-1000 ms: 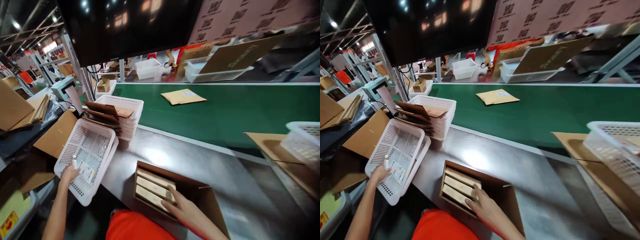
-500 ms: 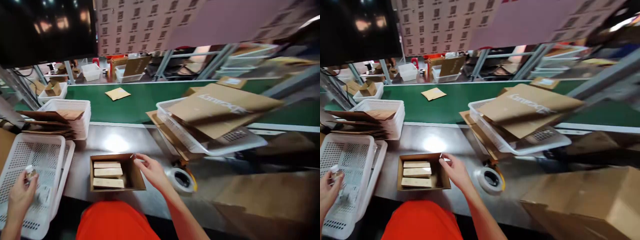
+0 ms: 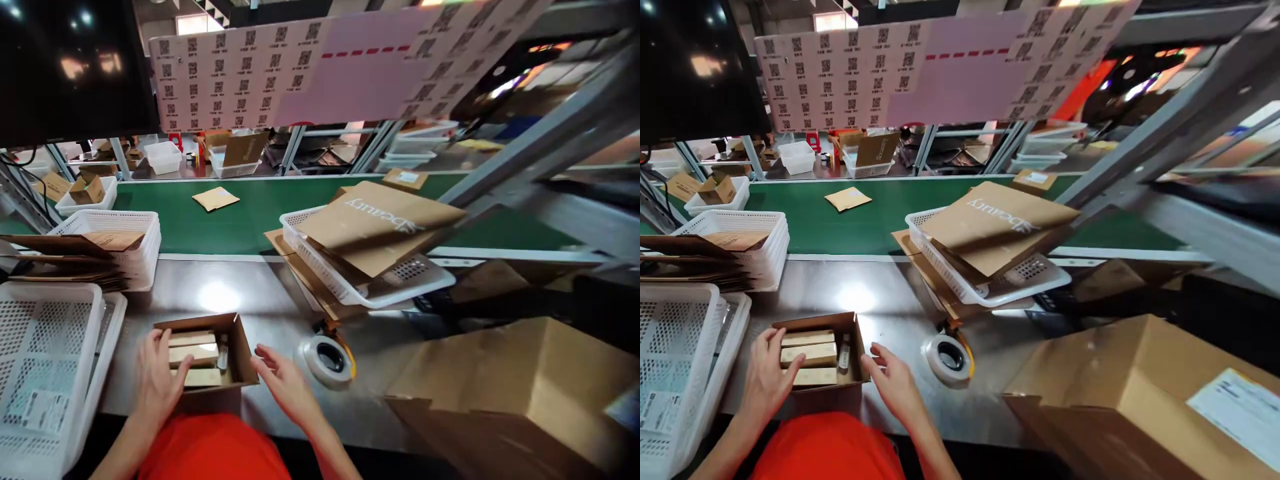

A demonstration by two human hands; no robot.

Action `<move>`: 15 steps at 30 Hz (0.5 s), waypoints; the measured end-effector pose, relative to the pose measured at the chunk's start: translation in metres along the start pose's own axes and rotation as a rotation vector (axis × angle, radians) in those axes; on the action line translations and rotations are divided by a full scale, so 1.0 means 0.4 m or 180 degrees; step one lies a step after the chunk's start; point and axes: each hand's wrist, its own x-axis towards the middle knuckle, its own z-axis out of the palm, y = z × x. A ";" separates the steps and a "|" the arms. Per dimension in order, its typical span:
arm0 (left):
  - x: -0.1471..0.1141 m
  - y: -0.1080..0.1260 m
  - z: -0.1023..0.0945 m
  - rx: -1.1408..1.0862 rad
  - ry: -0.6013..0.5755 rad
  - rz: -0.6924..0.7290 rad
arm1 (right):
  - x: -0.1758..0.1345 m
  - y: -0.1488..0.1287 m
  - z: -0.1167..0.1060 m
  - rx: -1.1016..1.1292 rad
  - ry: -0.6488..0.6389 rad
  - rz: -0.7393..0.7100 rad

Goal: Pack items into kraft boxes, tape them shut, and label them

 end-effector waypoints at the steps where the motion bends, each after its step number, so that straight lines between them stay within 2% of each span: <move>1: -0.030 -0.038 -0.011 0.0140 0.0009 -0.0185 | -0.012 0.000 0.020 -0.0154 -0.0120 -0.0224; 3: -0.077 -0.072 -0.025 0.0228 -0.0384 -0.0263 | -0.035 -0.018 0.056 -0.0782 -0.0417 -0.0586; 4: -0.090 -0.066 -0.029 0.0259 -0.0715 -0.0159 | -0.043 -0.035 0.069 -0.1243 -0.0615 -0.0636; 7: -0.073 0.024 -0.043 0.0660 -0.1844 0.0331 | -0.045 -0.096 0.080 -0.2546 -0.1274 -0.0496; 8: -0.050 0.063 -0.050 0.0805 -0.2192 0.0491 | -0.036 -0.112 0.075 -0.2789 -0.1434 -0.0608; 10: 0.010 0.128 -0.063 0.1038 -0.2649 0.0722 | -0.002 -0.126 0.058 -0.2949 -0.1580 -0.0965; 12: 0.068 0.156 -0.057 0.1120 -0.2727 0.0886 | 0.050 -0.110 0.037 -0.2865 -0.1638 -0.1212; 14: 0.109 0.143 -0.026 0.1136 -0.2537 0.1021 | 0.118 -0.065 0.025 -0.2573 -0.1632 -0.1451; 15: 0.123 0.125 -0.004 0.1115 -0.2434 0.1116 | 0.153 -0.033 0.025 -0.2091 -0.1536 -0.1749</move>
